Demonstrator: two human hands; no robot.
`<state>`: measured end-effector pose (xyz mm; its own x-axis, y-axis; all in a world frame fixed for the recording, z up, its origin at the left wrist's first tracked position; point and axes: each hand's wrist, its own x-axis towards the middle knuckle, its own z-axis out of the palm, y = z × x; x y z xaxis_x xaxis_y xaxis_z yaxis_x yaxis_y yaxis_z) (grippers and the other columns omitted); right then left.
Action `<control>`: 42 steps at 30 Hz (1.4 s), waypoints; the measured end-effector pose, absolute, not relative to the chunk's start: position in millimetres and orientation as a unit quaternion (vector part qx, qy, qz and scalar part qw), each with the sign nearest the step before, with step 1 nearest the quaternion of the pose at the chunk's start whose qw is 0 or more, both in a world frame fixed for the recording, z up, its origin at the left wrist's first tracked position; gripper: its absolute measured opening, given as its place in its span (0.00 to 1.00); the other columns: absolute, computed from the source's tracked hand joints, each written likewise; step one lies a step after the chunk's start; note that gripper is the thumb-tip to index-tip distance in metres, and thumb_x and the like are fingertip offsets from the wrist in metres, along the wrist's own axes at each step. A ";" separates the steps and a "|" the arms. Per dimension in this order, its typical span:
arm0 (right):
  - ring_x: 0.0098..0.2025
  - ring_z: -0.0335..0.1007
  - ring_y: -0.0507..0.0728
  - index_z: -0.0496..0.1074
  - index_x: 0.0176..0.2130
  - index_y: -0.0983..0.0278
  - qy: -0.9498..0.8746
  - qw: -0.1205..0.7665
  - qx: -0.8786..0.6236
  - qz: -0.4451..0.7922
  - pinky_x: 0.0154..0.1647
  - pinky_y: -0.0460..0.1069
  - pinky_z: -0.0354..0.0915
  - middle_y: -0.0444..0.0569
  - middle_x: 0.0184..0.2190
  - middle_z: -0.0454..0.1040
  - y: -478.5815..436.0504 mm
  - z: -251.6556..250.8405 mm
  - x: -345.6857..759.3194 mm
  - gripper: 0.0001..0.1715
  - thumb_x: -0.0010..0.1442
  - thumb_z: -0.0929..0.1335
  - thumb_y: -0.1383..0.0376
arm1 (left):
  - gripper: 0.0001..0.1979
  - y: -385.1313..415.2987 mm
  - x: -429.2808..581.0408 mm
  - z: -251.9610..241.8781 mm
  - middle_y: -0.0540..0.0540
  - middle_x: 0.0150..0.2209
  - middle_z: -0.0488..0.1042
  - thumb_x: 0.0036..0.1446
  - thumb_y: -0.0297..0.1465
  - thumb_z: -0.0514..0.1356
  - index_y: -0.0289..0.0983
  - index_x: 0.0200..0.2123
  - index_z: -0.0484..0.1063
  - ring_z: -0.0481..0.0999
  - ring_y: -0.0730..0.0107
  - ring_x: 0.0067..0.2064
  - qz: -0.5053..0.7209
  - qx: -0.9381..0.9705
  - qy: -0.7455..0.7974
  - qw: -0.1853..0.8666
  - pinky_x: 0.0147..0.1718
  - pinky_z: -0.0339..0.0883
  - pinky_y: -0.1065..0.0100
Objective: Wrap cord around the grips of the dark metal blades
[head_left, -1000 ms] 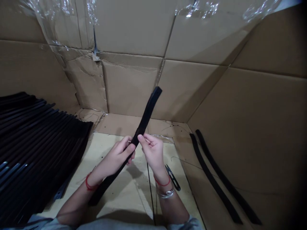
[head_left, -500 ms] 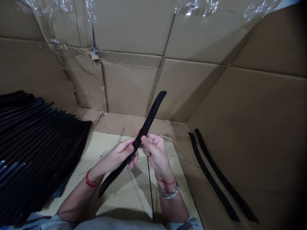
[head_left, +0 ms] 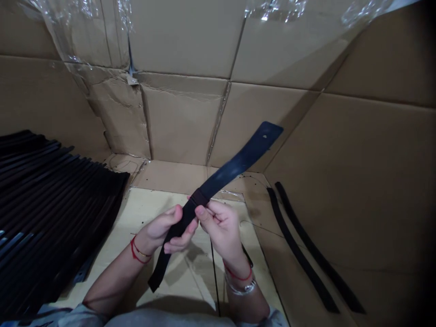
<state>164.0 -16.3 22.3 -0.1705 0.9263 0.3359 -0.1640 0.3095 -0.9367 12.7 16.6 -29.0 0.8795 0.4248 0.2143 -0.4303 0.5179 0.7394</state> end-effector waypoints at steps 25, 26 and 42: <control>0.21 0.68 0.50 0.79 0.32 0.64 -0.571 0.581 -0.348 0.463 0.20 0.43 0.64 0.43 0.22 0.74 -10.4 23.5 158.3 0.06 0.53 0.73 0.64 | 0.28 1.8 14.7 -7.3 0.61 0.16 0.45 0.55 0.58 0.52 0.38 0.24 0.57 0.37 0.84 0.14 0.253 0.342 0.085 0.901 0.10 0.33 0.77; 0.22 0.68 0.50 0.79 0.32 0.64 -0.574 0.572 -0.340 0.477 0.21 0.43 0.64 0.44 0.22 0.74 -11.1 24.0 159.6 0.07 0.53 0.73 0.63 | 0.27 1.2 13.4 -6.1 0.61 0.16 0.44 0.55 0.57 0.52 0.38 0.24 0.56 0.36 0.84 0.13 0.248 0.338 0.069 0.905 0.10 0.33 0.77; 0.12 0.66 0.52 0.72 0.26 0.63 -0.553 0.633 -0.348 0.414 0.12 0.44 0.57 0.43 0.12 0.71 -13.3 12.8 146.9 0.14 0.57 0.71 0.56 | 0.29 -9.5 21.6 -11.6 0.62 0.15 0.42 0.56 0.59 0.49 0.39 0.23 0.55 0.36 0.84 0.13 0.286 0.379 0.065 0.878 0.10 0.33 0.77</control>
